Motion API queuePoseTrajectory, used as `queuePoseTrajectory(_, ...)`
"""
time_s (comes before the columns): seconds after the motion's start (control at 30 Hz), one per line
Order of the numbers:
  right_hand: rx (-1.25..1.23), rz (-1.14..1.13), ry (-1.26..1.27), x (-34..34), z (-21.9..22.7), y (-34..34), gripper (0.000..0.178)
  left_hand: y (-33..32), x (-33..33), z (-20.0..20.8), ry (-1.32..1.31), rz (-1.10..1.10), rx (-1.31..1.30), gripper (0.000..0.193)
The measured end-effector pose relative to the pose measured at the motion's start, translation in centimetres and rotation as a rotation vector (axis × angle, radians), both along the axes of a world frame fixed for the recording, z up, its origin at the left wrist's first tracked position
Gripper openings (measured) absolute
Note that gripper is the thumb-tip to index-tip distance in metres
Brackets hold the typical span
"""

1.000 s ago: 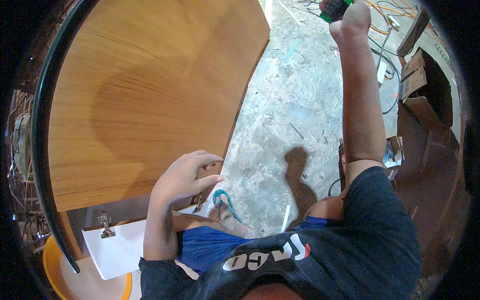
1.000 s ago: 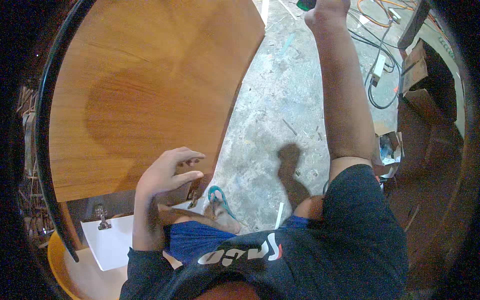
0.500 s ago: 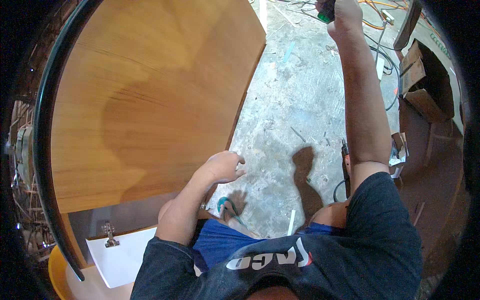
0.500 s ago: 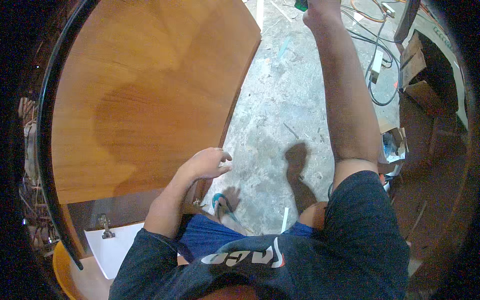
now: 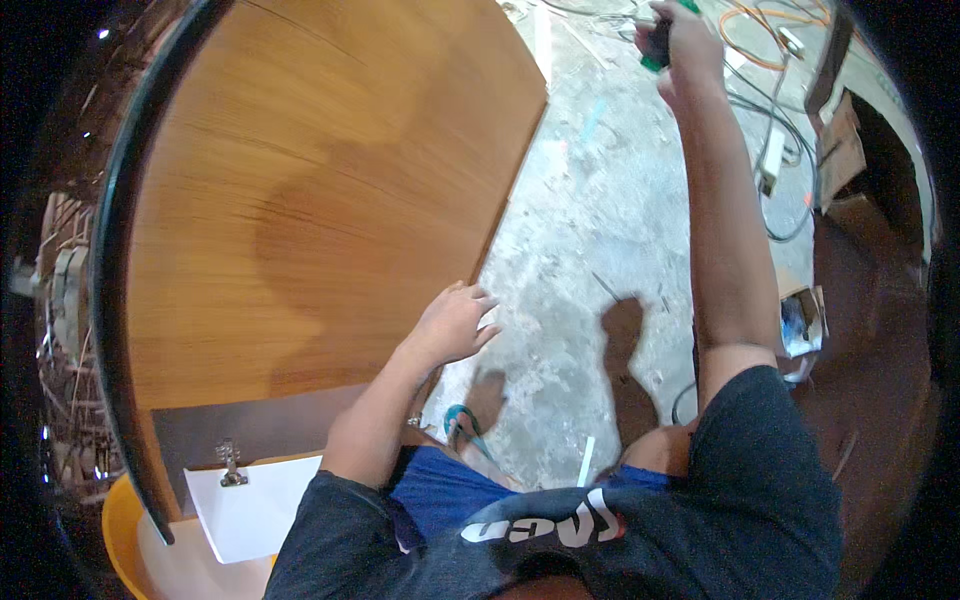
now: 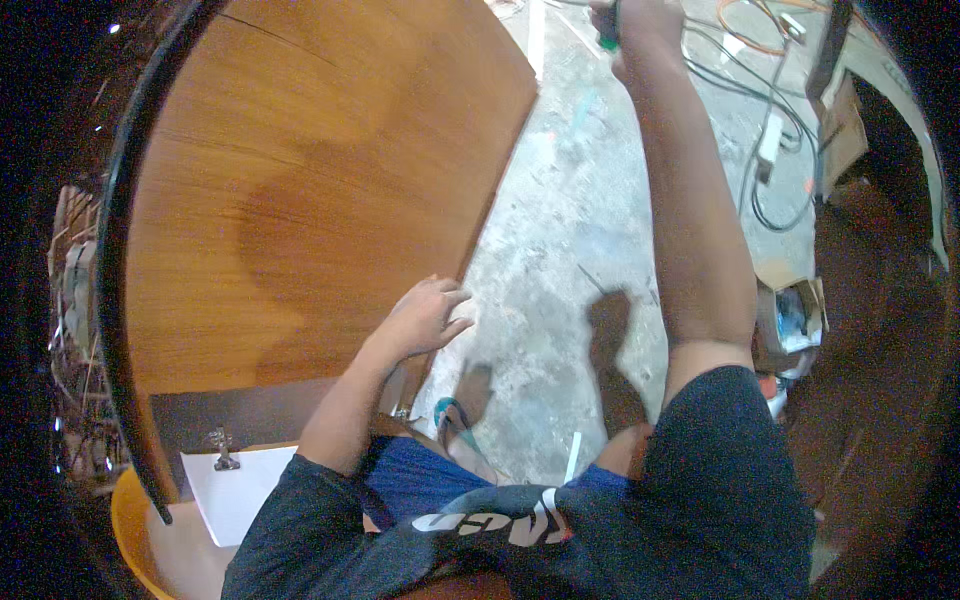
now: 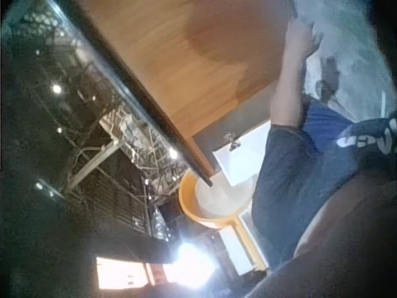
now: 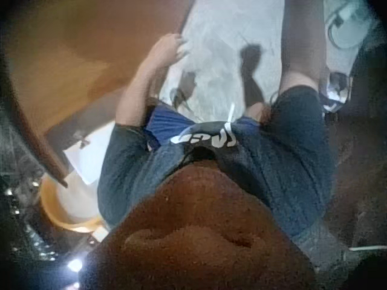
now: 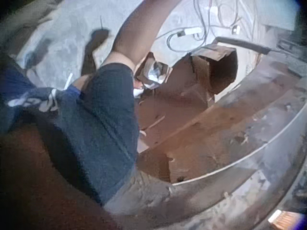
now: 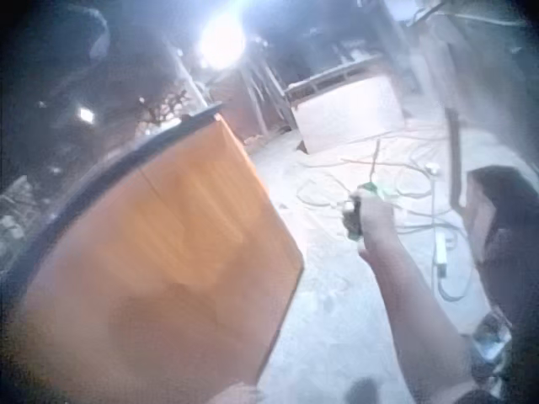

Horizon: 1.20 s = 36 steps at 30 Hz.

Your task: The person installs cabinet door hinges by aligning the door with the frame and securing the hardware with a screwdriver and a power drill.

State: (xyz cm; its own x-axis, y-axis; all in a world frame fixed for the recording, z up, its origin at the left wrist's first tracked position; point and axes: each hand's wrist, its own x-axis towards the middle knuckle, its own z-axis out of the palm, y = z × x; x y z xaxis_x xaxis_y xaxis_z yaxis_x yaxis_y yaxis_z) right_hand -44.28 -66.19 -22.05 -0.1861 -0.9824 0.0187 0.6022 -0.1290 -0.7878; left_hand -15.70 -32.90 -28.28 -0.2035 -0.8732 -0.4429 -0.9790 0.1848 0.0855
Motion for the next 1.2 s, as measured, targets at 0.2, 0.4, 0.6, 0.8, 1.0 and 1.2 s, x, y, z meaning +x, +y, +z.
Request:
queuePoseTrajectory(0.2, 0.043, 0.001, -0.112, -1.4, 0.9, 0.5, 0.024, -4.1, -1.0, 9.7, 0.130, -0.071, -0.830, 0.040)
queuePoseTrajectory(0.4, 0.020, -0.002, -0.088, -2.0, 1.1, 1.7, 0.029, -9.6, 1.4, 19.9, -0.249, -0.209, -1.122, 0.052)
queuePoseTrajectory(0.6, 0.014, -0.027, -0.051, -1.7, 2.5, 3.1, 0.020, -15.0, 5.8, 26.0, -0.774, -0.206, -1.125, 0.068)
queuePoseTrajectory(0.8, 0.001, 0.027, 0.002, -0.7, 3.0, 4.1, 0.024, -17.4, 7.8, 27.4, -0.991, -0.196, -0.946, 0.080)
queuePoseTrajectory(1.0, 0.014, 0.037, 0.062, -1.0, 2.8, 4.2, 0.027, -19.1, 7.6, 27.9, -1.004, -0.208, -0.925, 0.078)
queuePoseTrajectory(1.2, 0.012, 0.056, 0.079, 1.0, 3.5, 4.9, 0.020, -17.6, 9.1, 27.8, -1.025, -0.156, -0.932, 0.075)
